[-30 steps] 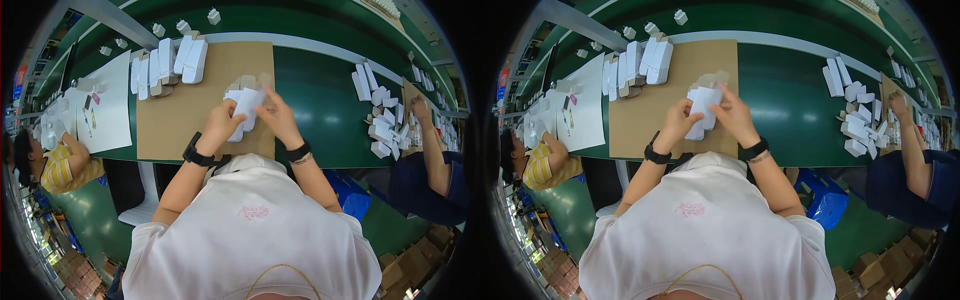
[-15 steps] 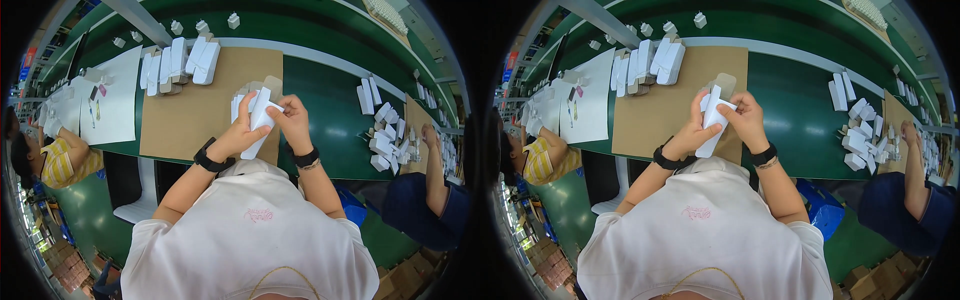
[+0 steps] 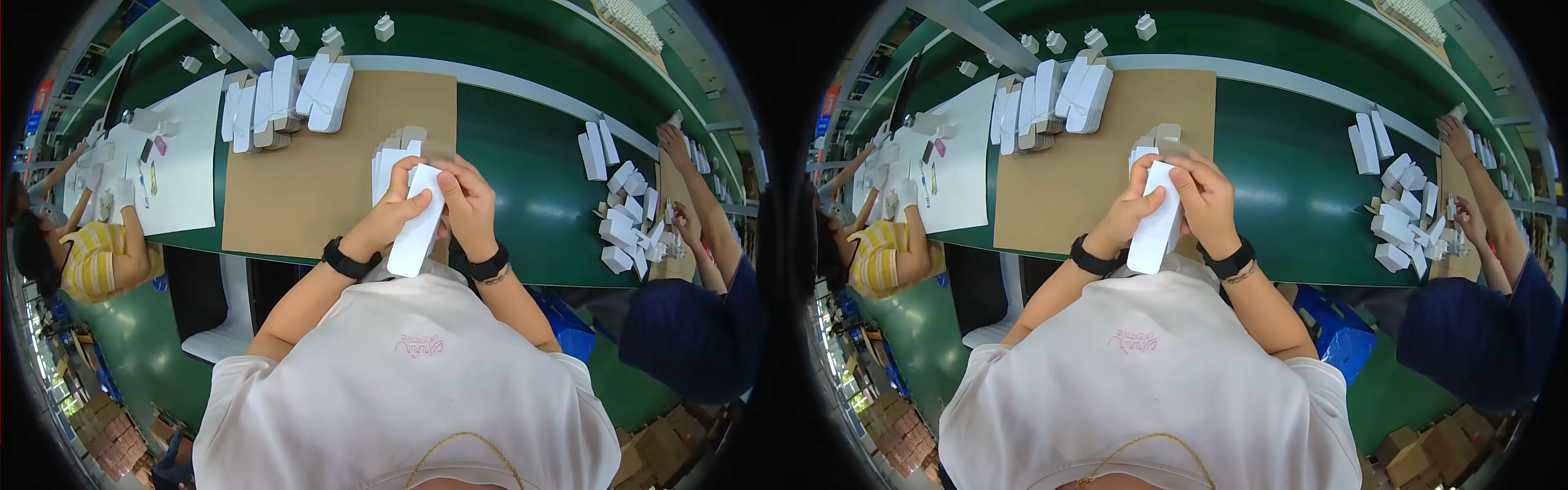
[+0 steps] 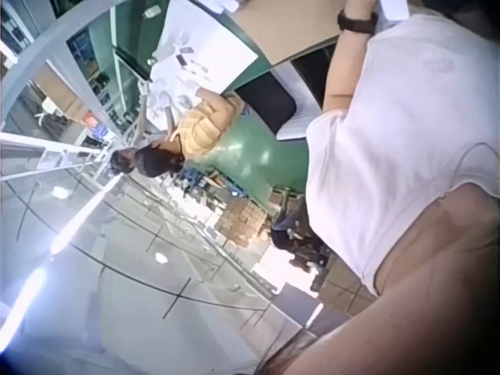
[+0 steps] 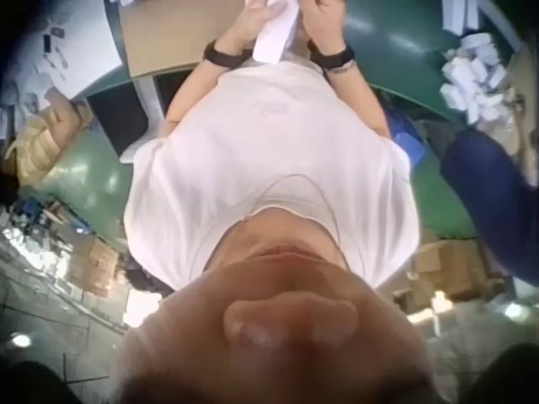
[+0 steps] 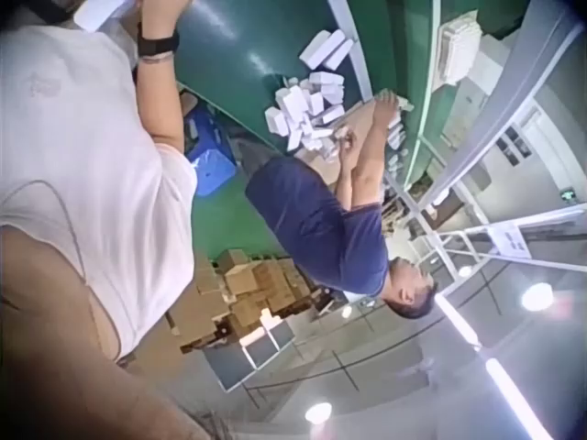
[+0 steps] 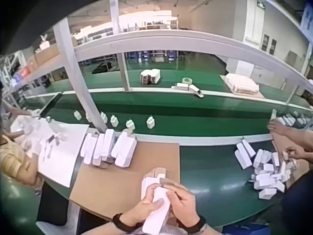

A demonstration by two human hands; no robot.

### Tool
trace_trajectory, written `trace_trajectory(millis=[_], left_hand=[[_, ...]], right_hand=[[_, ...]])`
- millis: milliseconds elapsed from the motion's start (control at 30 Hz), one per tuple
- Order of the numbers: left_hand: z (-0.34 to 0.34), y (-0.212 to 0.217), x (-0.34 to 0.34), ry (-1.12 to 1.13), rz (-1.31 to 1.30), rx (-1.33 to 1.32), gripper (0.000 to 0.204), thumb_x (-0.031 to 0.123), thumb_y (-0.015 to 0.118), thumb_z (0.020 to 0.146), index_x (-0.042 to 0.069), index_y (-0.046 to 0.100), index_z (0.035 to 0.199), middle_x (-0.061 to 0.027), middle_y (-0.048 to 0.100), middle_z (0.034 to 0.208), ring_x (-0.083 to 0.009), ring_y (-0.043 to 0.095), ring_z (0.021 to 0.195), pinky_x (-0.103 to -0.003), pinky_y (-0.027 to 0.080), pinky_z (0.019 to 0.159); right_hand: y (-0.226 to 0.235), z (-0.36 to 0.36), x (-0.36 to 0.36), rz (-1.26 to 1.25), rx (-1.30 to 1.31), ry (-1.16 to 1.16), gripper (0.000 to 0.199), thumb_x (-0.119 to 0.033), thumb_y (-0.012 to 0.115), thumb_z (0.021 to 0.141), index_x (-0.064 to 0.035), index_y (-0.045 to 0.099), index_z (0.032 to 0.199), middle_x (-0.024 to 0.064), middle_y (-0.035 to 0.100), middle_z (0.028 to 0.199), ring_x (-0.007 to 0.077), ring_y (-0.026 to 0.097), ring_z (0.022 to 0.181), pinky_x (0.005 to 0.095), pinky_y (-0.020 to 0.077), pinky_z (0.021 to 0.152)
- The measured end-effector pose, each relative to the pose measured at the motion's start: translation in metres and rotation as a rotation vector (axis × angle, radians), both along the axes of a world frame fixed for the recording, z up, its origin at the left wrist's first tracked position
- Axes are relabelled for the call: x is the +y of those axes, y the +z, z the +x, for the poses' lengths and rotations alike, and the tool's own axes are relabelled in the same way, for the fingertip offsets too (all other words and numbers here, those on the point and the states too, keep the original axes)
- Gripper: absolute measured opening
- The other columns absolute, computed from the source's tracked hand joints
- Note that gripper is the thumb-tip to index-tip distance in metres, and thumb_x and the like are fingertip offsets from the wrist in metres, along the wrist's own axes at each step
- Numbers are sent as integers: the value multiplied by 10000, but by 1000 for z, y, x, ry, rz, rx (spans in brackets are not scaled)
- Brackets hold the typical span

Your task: Folding and assembling small white cardboard boxes on an industrial assembly line.

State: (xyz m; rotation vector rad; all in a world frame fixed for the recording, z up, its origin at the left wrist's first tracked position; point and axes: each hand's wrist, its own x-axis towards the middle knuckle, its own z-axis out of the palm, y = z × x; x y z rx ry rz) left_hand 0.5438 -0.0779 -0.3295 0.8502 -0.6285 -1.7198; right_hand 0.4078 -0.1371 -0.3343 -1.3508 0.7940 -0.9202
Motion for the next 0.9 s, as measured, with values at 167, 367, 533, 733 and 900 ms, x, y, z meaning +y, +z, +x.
trace_trajectory(millis=[167,367,533,733,900], left_hand=[[7,3,2,-37,4,-43,617,230,541,875,170,91,1293,-148,534,935,-223,617,700,-350,537,591],[21,0,4,-179,-91,-459,788,303,622,818,148,45,1330,-168,529,999,-215,576,820,-339,469,716],[24,4,4,-179,-182,-571,782,313,633,811,130,76,1330,-169,546,980,-211,555,831,-319,440,739],[25,1,-2,-169,-74,-579,723,324,615,828,122,117,1312,-151,558,915,-203,559,805,-314,448,702],[7,1,-10,-120,100,-368,610,291,580,860,100,168,1268,-133,559,873,-181,561,751,-296,451,657]], right_hand=[[19,2,-1,105,-63,-40,236,-122,561,875,14,611,1062,93,622,1063,84,568,774,214,472,641],[23,-11,-25,254,40,167,204,-70,600,824,18,648,1001,99,655,944,115,590,824,246,480,751],[27,-17,-29,209,103,192,230,-60,592,822,5,637,1039,91,649,961,110,588,827,235,471,748],[22,-22,-22,113,58,305,246,-118,549,873,2,616,1076,121,613,1089,122,562,942,234,434,816],[7,-19,-6,-3,28,192,280,-153,536,892,-7,590,1125,124,545,1210,157,506,1095,254,409,884]])
